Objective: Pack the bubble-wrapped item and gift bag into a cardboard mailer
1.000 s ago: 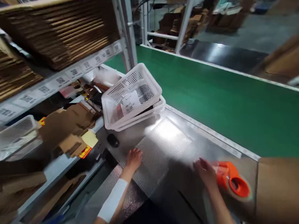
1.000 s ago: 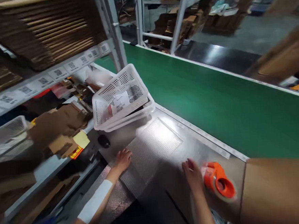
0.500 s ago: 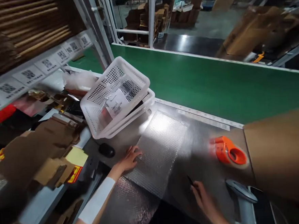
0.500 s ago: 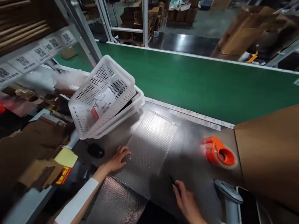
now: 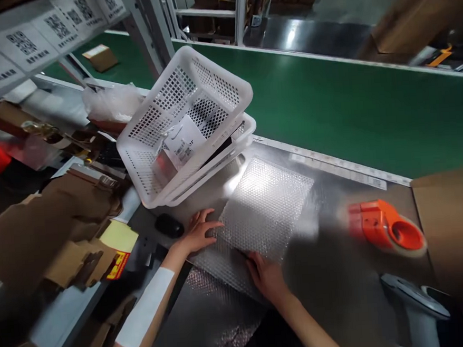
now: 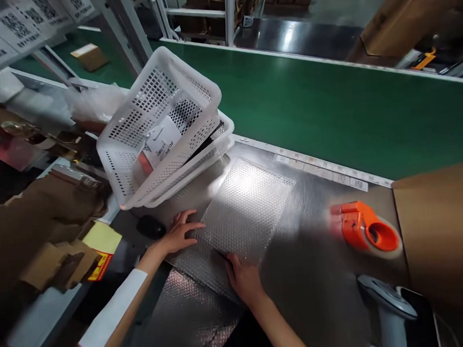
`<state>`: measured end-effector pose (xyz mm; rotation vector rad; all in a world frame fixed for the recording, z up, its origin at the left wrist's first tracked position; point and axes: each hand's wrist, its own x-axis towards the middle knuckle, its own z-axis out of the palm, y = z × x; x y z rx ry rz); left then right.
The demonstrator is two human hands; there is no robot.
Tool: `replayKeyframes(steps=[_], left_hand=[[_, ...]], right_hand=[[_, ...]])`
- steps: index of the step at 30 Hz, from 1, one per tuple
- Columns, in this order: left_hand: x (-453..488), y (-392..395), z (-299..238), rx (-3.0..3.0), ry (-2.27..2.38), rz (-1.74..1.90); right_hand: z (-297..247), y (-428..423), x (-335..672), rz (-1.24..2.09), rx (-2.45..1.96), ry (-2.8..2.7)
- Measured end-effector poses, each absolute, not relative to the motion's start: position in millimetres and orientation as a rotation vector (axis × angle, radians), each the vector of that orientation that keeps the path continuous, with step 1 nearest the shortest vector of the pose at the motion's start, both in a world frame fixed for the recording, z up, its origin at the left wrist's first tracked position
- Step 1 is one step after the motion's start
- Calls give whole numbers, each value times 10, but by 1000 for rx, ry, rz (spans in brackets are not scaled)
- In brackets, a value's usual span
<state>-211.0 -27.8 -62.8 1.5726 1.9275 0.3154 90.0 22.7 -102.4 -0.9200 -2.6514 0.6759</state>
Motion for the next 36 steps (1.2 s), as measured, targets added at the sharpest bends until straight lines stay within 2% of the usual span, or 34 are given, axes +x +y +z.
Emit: replayKeyframes(steps=[4, 9, 16, 25, 30, 36], left_hand=[[-2111, -269, -613, 1544, 1920, 307], [-2103, -258, -578, 1562, 1926, 305], [-2135, -272, -622, 1604, 1908, 285], [-2170, -261, -462, 1550, 1861, 183], [-2165, -231, -416, 1508, 1873, 147], [-2167, -237, -434, 1510, 1873, 121]], right_hand=[[-788, 178, 707, 571, -916, -2777], [-553, 160, 198, 603, -1031, -3056], [-618, 150, -88, 676, -1138, -3110], [-716, 47, -84, 591, -1161, -3072], [-781, -29, 372, 570, -1167, -3067], [-925, -194, 1933, 425, -1295, -3015]])
